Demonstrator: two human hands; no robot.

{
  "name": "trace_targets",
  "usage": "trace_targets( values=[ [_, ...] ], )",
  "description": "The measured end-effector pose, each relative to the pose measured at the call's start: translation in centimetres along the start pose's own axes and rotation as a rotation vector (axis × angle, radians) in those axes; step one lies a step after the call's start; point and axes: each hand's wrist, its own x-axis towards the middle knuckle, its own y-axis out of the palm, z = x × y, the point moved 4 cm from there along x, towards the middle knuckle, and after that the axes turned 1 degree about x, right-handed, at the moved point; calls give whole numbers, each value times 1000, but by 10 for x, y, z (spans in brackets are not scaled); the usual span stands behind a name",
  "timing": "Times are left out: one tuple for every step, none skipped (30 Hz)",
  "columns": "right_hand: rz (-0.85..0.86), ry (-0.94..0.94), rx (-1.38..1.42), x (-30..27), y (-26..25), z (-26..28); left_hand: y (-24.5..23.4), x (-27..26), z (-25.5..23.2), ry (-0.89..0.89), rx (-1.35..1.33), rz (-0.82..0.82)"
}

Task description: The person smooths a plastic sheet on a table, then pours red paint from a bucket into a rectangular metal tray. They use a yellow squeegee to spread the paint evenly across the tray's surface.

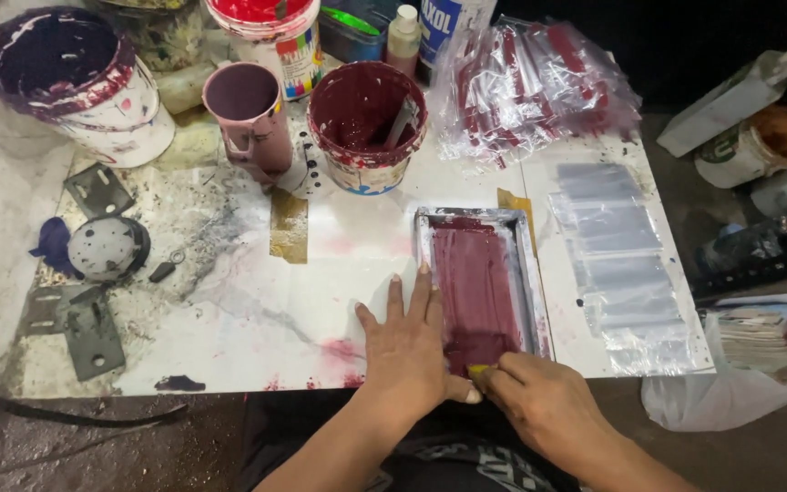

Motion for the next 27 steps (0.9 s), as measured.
trace_targets(
  values=[
    [-2,0,1,0,1,0,0,0,1,-1,2,0],
    [-26,12,-1,-1,1,-1,0,0,1,15,-1,-9],
    [-49,23,-1,-2,1,-2,0,-1,1,29,-5,-16],
    [-51,22,2,-3,2,-2,-4,-4,3,26,-3,-14],
    [-40,43,5,-4,3,-3,-8,-7,4,32,-25,27],
    [-29,65,9,-5,4,-5,-12,-9,5,39,-47,68],
    [-35,66,9,-5,3,-4,-17,-12,6,38,-41,66],
    [-47,62,30,-5,2,-4,-20,-14,6,40,-61,92],
    [-59,60,50,-5,1,-3,-23,-17,6,43,-79,120],
    [-67,66,50,-9,2,-6,-23,-17,6,45,-69,119],
    [-55,61,69,-12,3,-9,-23,-17,6,40,-73,117],
    [-42,56,88,-16,5,-12,-24,-15,7,36,-76,114],
    [-47,66,87,-19,0,-20,-19,-10,9,41,-67,117],
    [-70,287,216,-25,-3,-36,-16,-4,11,60,-86,54],
    [-88,508,349,-33,-4,-51,-12,0,14,76,-106,-5],
    [-92,517,353,-16,-19,-59,-11,2,14,79,-98,2],
    [-17,843,409,-7,-28,-75,-11,4,14,68,-98,-8],
    [59,1170,462,-2,-38,-89,-12,6,14,56,-98,-18],
    [48,1183,467,4,-38,-100,-12,9,13,65,-84,-14],
    [89,1184,424,10,-38,-110,-12,12,12,41,-55,-21],
    [140,1184,381,14,-37,-119,-9,13,12,15,-33,-24],
    [138,1197,386,20,-37,-120,1,16,15,22,-24,-16],
    [210,1213,394,27,-36,-123,5,21,19,44,-44,-105],
    [282,1229,403,35,-35,-125,9,25,23,68,-65,-195],
    [274,1228,401,34,-28,-133,9,27,24,70,-62,-201],
    [294,1193,349,34,-22,-141,9,28,25,68,-66,-202],
    [322,1158,299,33,-14,-146,12,27,27,61,-73,-194]
  ],
)
